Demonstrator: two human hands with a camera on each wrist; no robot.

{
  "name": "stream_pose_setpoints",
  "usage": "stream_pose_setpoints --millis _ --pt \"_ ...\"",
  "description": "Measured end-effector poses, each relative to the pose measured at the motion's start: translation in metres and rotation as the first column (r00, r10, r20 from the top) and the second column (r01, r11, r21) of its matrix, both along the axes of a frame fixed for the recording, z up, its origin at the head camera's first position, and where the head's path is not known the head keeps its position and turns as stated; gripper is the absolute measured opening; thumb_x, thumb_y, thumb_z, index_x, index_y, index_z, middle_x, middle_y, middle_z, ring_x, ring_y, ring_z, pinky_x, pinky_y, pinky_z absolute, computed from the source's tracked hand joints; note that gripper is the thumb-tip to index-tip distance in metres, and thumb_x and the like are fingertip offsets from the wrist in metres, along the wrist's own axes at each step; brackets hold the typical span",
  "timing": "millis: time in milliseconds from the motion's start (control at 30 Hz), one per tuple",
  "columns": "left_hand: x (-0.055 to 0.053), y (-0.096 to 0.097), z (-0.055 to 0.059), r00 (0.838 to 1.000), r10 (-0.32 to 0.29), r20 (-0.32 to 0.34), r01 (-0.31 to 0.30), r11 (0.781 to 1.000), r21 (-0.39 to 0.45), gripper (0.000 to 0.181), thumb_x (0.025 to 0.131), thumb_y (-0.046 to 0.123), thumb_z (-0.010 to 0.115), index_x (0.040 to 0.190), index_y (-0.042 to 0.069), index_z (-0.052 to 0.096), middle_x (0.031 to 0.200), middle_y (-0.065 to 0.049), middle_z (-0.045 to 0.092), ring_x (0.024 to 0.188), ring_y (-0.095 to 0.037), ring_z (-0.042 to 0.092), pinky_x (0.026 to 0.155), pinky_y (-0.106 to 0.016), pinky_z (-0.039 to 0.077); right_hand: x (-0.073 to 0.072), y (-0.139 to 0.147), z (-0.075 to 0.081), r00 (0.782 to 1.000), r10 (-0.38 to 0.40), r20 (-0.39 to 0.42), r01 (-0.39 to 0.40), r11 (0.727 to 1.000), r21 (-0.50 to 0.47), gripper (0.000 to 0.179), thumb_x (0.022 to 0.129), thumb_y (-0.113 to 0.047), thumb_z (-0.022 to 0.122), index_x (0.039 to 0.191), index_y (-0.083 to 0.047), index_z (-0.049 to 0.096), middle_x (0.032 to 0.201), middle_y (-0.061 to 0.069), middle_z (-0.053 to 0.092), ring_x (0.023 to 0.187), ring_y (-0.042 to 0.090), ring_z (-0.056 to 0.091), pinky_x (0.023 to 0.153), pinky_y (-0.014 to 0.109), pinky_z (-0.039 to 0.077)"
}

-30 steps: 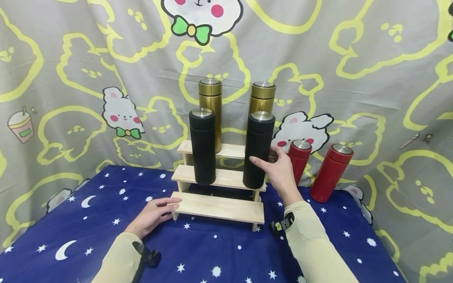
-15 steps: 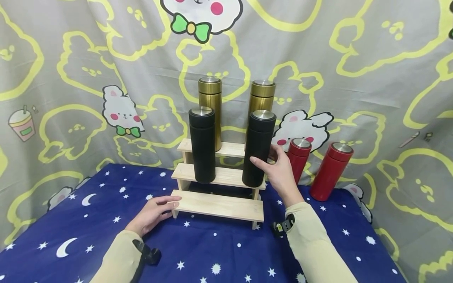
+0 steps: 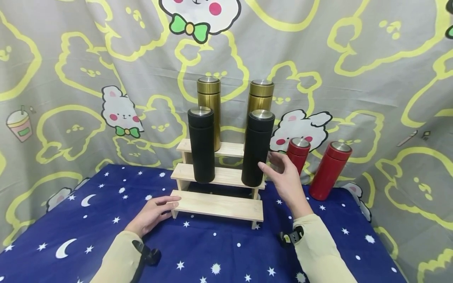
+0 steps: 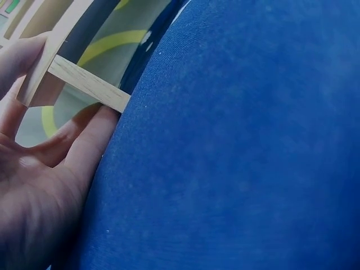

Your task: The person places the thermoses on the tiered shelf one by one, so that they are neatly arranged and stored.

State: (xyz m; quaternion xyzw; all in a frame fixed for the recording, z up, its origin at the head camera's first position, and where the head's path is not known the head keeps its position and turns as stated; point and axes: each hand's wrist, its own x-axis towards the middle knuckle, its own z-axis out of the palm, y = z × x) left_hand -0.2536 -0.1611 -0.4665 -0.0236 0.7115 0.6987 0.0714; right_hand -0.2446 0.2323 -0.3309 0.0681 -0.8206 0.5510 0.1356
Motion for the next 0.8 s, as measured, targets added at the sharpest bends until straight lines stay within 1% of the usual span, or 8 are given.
stream_pose_setpoints --millis 167,267,333,400,600,700,800 --pt "-0.001 0.000 0.000 1.000 -0.006 0.007 0.006 1.000 0.000 0.032 0.087 0.018 0.077 0.116 0.003 0.072 0.131 -0.016 0.057 0.109 -0.026 0.062 0.095 -0.044 0.050 0.006 0.010 -0.003 1.000 -0.014 -0.008 0.014 0.997 0.081 0.071 0.092 -0.045 0.066 0.148 -0.008 0.040 0.141 0.017 0.048 0.129 0.034 0.045 0.101 0.057 0.041" --pt "-0.001 -0.001 0.000 1.000 -0.006 0.007 0.006 1.000 -0.001 0.032 0.087 0.018 0.077 0.115 0.003 0.072 0.131 -0.016 0.057 0.109 -0.026 0.062 0.094 -0.044 0.050 0.007 0.014 -0.004 1.000 -0.019 -0.020 0.021 0.995 0.094 0.066 0.095 -0.043 0.064 0.146 -0.007 0.042 0.138 0.017 0.052 0.126 0.032 0.048 0.101 0.053 0.043" --pt "-0.001 -0.001 -0.001 1.000 -0.006 0.010 0.006 1.000 0.000 0.032 0.087 0.018 0.077 0.115 0.003 0.072 0.131 -0.016 0.057 0.109 -0.026 0.062 0.094 -0.044 0.050 0.009 0.016 -0.004 0.999 -0.028 -0.018 0.030 0.995 0.097 0.064 0.096 -0.042 0.063 0.145 -0.007 0.043 0.137 0.016 0.053 0.125 0.030 0.049 0.101 0.049 0.043" --pt "-0.002 -0.001 -0.002 1.000 -0.009 0.011 0.009 1.000 0.007 0.032 0.087 0.017 0.076 0.116 0.003 0.072 0.131 -0.016 0.057 0.109 -0.026 0.062 0.094 -0.044 0.050 0.011 0.018 -0.004 0.999 -0.036 -0.013 0.037 0.995 0.096 0.062 0.097 -0.041 0.061 0.145 -0.007 0.043 0.138 0.015 0.052 0.125 0.029 0.048 0.101 0.047 0.043" --pt "0.001 -0.003 -0.002 1.000 -0.008 0.007 0.008 1.000 0.007 0.031 0.088 0.015 0.075 0.116 0.003 0.072 0.132 -0.017 0.056 0.110 -0.026 0.062 0.094 -0.043 0.050 0.014 0.024 -0.007 0.996 -0.085 0.007 0.084 0.993 0.078 0.067 0.097 -0.044 0.059 0.147 -0.004 0.039 0.140 0.017 0.050 0.127 0.032 0.047 0.103 0.054 0.041" --pt "0.000 -0.002 -0.001 1.000 -0.011 0.003 0.011 1.000 0.007 0.031 0.088 0.016 0.075 0.116 0.003 0.072 0.132 -0.017 0.056 0.109 -0.026 0.062 0.094 -0.043 0.050 0.014 0.030 -0.009 0.994 -0.113 0.014 0.111 0.991 0.078 0.067 0.097 -0.045 0.058 0.146 -0.003 0.040 0.140 0.017 0.050 0.127 0.032 0.046 0.103 0.052 0.041" --pt "-0.001 -0.002 -0.001 1.000 -0.016 -0.002 0.016 1.000 0.009 0.032 0.088 0.017 0.076 0.116 0.003 0.072 0.133 -0.017 0.056 0.109 -0.026 0.062 0.094 -0.043 0.051 0.016 0.035 -0.011 0.992 -0.122 0.013 0.120 0.988 0.092 0.065 0.098 -0.044 0.058 0.145 -0.003 0.041 0.140 0.016 0.050 0.126 0.032 0.047 0.102 0.048 0.043"
